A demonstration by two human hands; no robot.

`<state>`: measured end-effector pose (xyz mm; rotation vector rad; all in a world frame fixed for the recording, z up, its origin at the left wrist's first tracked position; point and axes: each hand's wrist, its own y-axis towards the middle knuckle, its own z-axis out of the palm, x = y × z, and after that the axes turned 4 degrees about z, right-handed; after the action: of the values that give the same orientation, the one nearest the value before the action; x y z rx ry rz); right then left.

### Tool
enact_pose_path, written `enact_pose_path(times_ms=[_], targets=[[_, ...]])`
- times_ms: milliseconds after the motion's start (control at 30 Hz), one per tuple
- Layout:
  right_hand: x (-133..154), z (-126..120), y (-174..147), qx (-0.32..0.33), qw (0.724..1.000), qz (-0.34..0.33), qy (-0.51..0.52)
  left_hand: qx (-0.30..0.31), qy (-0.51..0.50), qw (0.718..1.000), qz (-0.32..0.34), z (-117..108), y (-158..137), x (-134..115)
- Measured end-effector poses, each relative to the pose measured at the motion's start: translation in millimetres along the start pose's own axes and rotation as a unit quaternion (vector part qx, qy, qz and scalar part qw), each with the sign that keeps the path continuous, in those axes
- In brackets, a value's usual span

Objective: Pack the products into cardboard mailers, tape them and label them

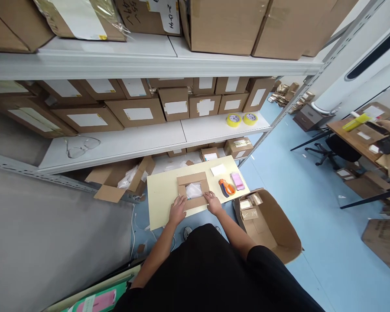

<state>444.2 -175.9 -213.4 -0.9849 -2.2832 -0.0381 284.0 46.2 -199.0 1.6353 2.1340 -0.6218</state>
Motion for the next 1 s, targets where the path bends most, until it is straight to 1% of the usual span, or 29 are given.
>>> enact_pose_path(times_ms=[67, 133, 200, 267, 333, 367, 433, 467, 533, 633, 667, 733, 833, 1000], targets=[[0.7, 7.8, -2.9, -0.030, 0.999, 0.007, 0.016, 0.001, -0.003, 1.000, -0.005, -1.5, -0.8, 0.2], [-1.7, 10.6, -6.6, -0.050, 0.998, 0.006, 0.046, 0.002, -0.028, 1.000, 0.000, -3.7, -1.1, 3.9], [-6.2, 8.0, -9.6, -0.055, 0.995, 0.002, 0.085, -0.005, -0.072, 0.997, 0.015, -5.1, -0.7, 10.0], [-10.3, 2.4, -10.4, -0.060, 0.989, 0.017, 0.131, -0.033, -0.128, 0.991, 0.012, -4.6, 1.1, 16.3], [-11.3, -2.4, -7.8, -0.079, 0.978, 0.059, 0.182, -0.076, -0.202, 0.976, -0.033, -1.6, 5.0, 21.2], [-10.4, -3.6, -5.2, -0.096, 0.971, 0.085, 0.201, -0.099, -0.243, 0.963, -0.066, 0.6, 7.7, 23.2], [-6.4, -2.8, 2.4, -0.142, 0.957, 0.130, 0.217, -0.137, -0.309, 0.932, -0.128, 6.1, 13.6, 27.0], [-3.9, -1.0, 6.7, -0.164, 0.952, 0.146, 0.213, -0.151, -0.321, 0.922, -0.152, 9.1, 16.2, 29.2], [1.0, 4.1, 15.2, -0.187, 0.947, 0.168, 0.198, -0.175, -0.302, 0.917, -0.193, 15.1, 19.5, 34.2], [5.7, 10.9, 23.6, -0.183, 0.946, 0.193, 0.184, -0.178, -0.248, 0.922, -0.238, 21.9, 19.0, 41.4], [6.4, 12.1, 24.9, -0.182, 0.946, 0.197, 0.181, -0.171, -0.245, 0.924, -0.240, 23.0, 18.2, 42.9], [6.7, 12.5, 25.7, -0.183, 0.947, 0.195, 0.178, -0.158, -0.256, 0.927, -0.223, 22.6, 17.9, 44.0], [5.3, 10.4, 25.3, -0.175, 0.948, 0.198, 0.178, -0.154, -0.276, 0.927, -0.201, 17.1, 22.4, 42.2], [3.8, 10.3, 29.8, -0.164, 0.944, 0.250, 0.143, -0.130, -0.236, 0.936, -0.227, 11.6, 33.6, 42.7]])
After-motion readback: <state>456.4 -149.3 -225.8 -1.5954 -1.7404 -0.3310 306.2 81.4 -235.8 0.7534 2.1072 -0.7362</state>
